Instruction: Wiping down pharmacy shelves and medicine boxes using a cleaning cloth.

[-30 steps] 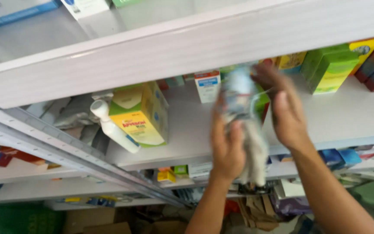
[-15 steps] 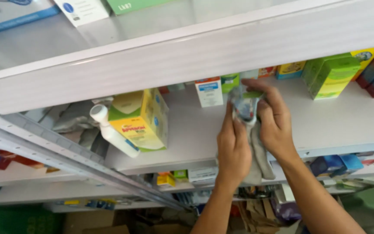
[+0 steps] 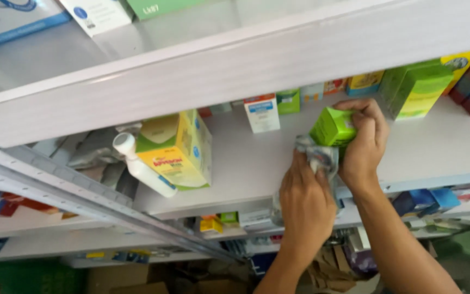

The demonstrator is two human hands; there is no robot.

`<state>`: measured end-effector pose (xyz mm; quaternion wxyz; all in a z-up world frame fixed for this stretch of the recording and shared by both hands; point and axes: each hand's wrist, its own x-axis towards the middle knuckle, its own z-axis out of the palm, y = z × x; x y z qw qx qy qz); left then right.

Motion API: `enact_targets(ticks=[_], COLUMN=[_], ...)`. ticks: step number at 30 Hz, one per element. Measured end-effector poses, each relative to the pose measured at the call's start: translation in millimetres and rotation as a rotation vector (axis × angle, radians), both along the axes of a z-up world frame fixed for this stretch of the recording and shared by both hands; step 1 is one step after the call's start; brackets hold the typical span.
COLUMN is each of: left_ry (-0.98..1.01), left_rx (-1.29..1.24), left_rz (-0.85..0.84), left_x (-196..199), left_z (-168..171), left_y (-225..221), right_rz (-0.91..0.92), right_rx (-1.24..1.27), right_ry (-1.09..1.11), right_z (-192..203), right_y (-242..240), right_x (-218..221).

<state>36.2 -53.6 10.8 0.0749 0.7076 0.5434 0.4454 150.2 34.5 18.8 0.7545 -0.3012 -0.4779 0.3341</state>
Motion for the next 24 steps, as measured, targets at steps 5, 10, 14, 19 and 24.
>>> enact_targets(ticks=[5, 10, 14, 19, 24], left_ry=[-0.144, -0.183, 0.013, -0.154, -0.255], left_rx=[0.245, 0.358, 0.222, -0.114, 0.158], left_rz=[-0.107, -0.217, -0.046, -0.021, -0.111], left_x=[18.0, 30.7, 15.3, 10.7, 27.8], left_z=[13.6, 9.8, -0.1, -1.1, 21.8], left_y=[21.1, 26.1, 17.0, 25.6, 24.8], right_rz=[-0.136, -0.275, -0.395, -0.328, -0.231], right_rx=[0.052, 0.186, 0.026, 0.106, 0.148], right_ry=[-0.227, -0.245, -0.186, -0.149, -0.227], right_z=[-10.1, -21.1, -20.4, -7.1, -2.2], right_y=[4.0, 24.7, 23.7, 14.7, 6.9], right_x=[16.5, 34.6, 34.0, 12.2, 12.6])
